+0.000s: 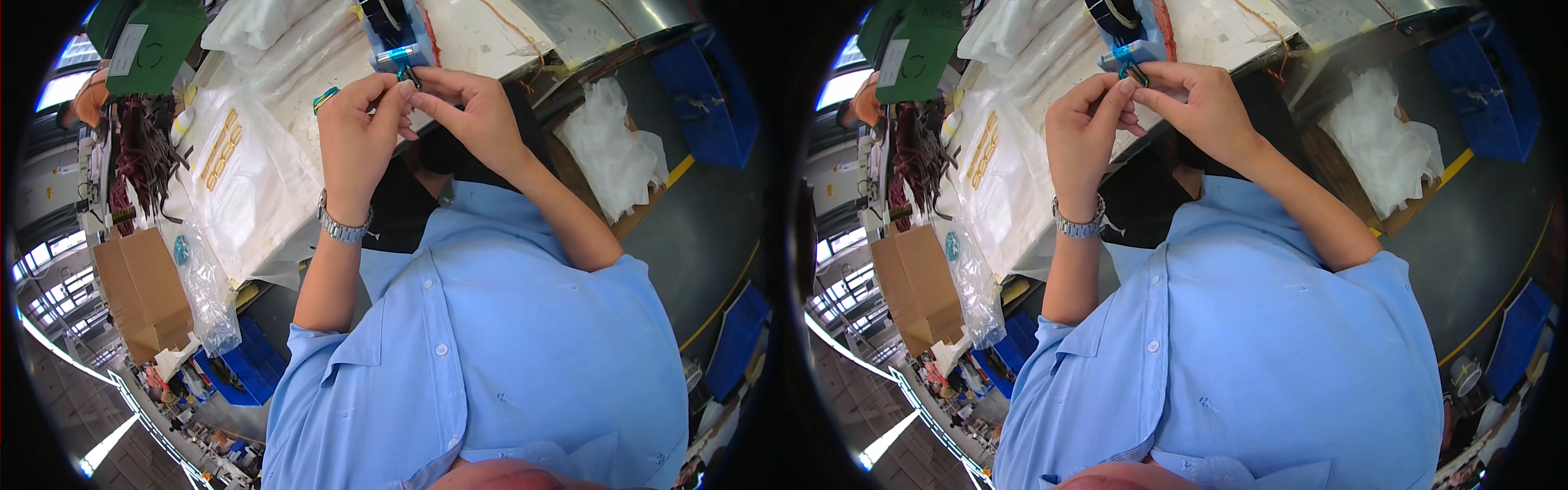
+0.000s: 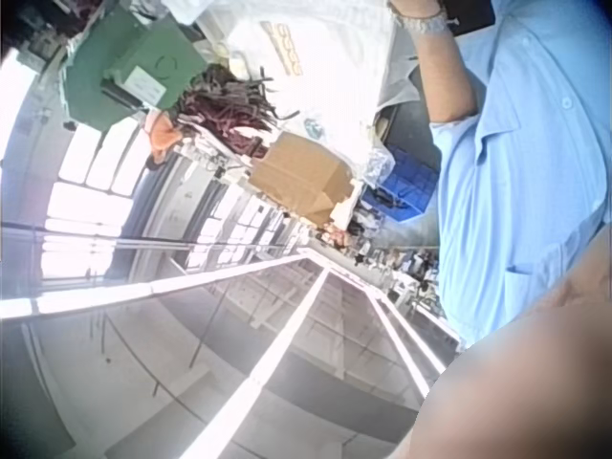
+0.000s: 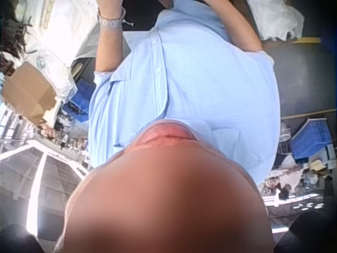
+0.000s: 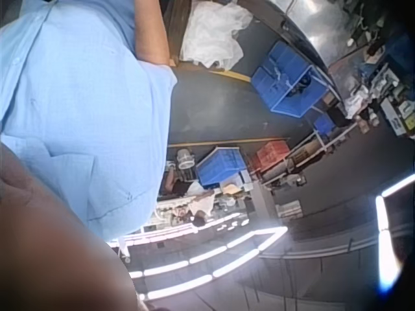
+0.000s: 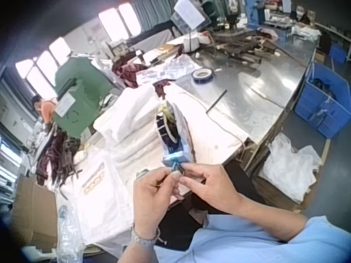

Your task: Manually attaching small buckles to tape and then packaging them into protective foam and bags.

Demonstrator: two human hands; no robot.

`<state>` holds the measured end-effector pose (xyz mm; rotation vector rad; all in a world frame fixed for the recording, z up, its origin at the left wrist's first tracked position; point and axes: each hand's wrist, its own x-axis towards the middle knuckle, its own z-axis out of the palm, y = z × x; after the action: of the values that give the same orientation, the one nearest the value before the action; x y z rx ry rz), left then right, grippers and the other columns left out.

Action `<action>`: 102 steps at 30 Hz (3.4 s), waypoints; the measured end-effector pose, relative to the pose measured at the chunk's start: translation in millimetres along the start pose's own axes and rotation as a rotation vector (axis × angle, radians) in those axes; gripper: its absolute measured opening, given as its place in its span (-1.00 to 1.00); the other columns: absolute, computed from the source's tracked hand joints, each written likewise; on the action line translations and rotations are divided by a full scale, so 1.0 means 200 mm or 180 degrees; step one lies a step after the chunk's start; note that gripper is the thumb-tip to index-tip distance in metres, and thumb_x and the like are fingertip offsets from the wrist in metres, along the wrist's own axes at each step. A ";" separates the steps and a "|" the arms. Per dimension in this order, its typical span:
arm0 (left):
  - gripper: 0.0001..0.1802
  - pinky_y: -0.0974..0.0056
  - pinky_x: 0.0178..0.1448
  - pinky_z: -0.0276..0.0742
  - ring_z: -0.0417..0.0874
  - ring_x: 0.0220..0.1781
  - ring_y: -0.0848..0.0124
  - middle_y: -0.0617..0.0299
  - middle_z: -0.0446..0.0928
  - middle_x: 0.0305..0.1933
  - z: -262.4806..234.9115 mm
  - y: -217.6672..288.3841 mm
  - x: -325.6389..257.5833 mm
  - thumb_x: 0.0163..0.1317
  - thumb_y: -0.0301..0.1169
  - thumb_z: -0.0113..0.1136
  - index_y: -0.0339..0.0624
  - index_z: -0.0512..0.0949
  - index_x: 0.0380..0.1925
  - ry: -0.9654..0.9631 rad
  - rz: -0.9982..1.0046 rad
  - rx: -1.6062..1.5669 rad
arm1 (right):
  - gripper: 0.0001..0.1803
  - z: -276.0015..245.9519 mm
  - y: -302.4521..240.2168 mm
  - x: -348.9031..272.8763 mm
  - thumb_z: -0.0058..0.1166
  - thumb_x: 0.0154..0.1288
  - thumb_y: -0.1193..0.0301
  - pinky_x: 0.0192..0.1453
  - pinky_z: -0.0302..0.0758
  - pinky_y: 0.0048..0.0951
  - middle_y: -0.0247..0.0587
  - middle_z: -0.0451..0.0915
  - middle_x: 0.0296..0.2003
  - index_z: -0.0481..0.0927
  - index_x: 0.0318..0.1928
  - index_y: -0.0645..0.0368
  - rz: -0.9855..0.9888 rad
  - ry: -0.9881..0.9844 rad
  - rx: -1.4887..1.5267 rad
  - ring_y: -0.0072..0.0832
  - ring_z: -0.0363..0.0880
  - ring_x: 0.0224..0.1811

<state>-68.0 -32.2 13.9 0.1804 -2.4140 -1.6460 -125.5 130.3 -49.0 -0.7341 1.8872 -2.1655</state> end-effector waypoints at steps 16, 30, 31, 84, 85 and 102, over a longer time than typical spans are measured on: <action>-0.80 0.41 -0.35 0.67 0.72 -0.42 0.55 0.24 0.71 -0.36 0.05 0.00 -0.28 0.55 -0.43 0.29 -0.41 0.74 -0.15 0.0092 -0.0374 -0.0874 | -0.50 -0.05 -0.16 -0.16 0.32 0.47 0.40 0.10 0.70 -0.40 0.01 0.82 -0.04 0.62 0.33 0.36 -0.0414 -0.0511 -0.0966 -0.38 0.84 -0.07; -0.77 0.35 -0.20 0.70 0.76 -0.26 0.45 0.16 0.73 -0.16 -0.16 -0.11 -0.51 0.37 -0.59 0.42 -0.30 0.73 0.02 0.0481 0.0354 0.0654 | -0.45 0.09 -0.22 -0.12 0.35 0.32 0.55 0.03 0.73 -0.44 -0.10 0.81 -0.09 0.64 0.32 0.34 0.0578 -0.1608 -0.1072 -0.50 0.78 -0.18; -0.59 0.29 -0.12 0.72 0.79 -0.17 0.33 0.11 0.71 -0.01 -0.19 -0.09 -0.51 0.24 -0.65 0.48 -0.25 0.70 0.10 0.0456 0.0501 0.0931 | -0.45 0.10 -0.24 -0.12 0.35 0.32 0.55 0.03 0.73 -0.44 -0.10 0.81 -0.09 0.64 0.32 0.34 0.0591 -0.1622 -0.1074 -0.50 0.78 -0.18; -0.63 0.25 0.03 0.74 0.82 -0.17 0.28 0.05 0.78 -0.13 -0.03 -0.12 0.12 0.32 -0.54 0.46 -0.34 0.71 0.13 0.0230 0.0848 0.1091 | -0.57 -0.24 -0.08 0.30 0.50 0.31 0.42 -0.17 0.58 -0.53 -0.28 0.78 -0.30 0.79 0.18 0.23 -0.0050 -0.0431 -0.1342 -0.61 0.69 -0.32; -0.64 0.24 0.02 0.74 0.82 -0.17 0.26 0.04 0.78 -0.14 -0.01 -0.12 0.12 0.32 -0.53 0.45 -0.34 0.71 0.11 0.0192 0.0838 0.0968 | -0.56 -0.26 -0.08 0.31 0.50 0.32 0.42 -0.16 0.58 -0.53 -0.29 0.78 -0.30 0.79 0.18 0.23 -0.0041 -0.0397 -0.1381 -0.62 0.69 -0.31; -0.84 0.35 -0.13 0.66 0.79 -0.30 0.38 0.14 0.78 -0.26 -0.05 0.00 0.50 0.43 -0.43 0.39 -0.25 0.80 -0.09 0.0369 0.1849 0.1280 | -0.65 -0.17 -0.11 0.41 0.41 0.47 0.17 0.01 0.54 -0.60 -0.31 0.81 -0.26 0.85 -0.20 0.26 0.0364 -0.0059 -0.0605 -0.65 0.69 -0.18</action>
<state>-162.5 -63.5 27.6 -0.3274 -2.3683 -0.8744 -208.8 127.7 -9.2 -0.6578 2.0915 -1.9249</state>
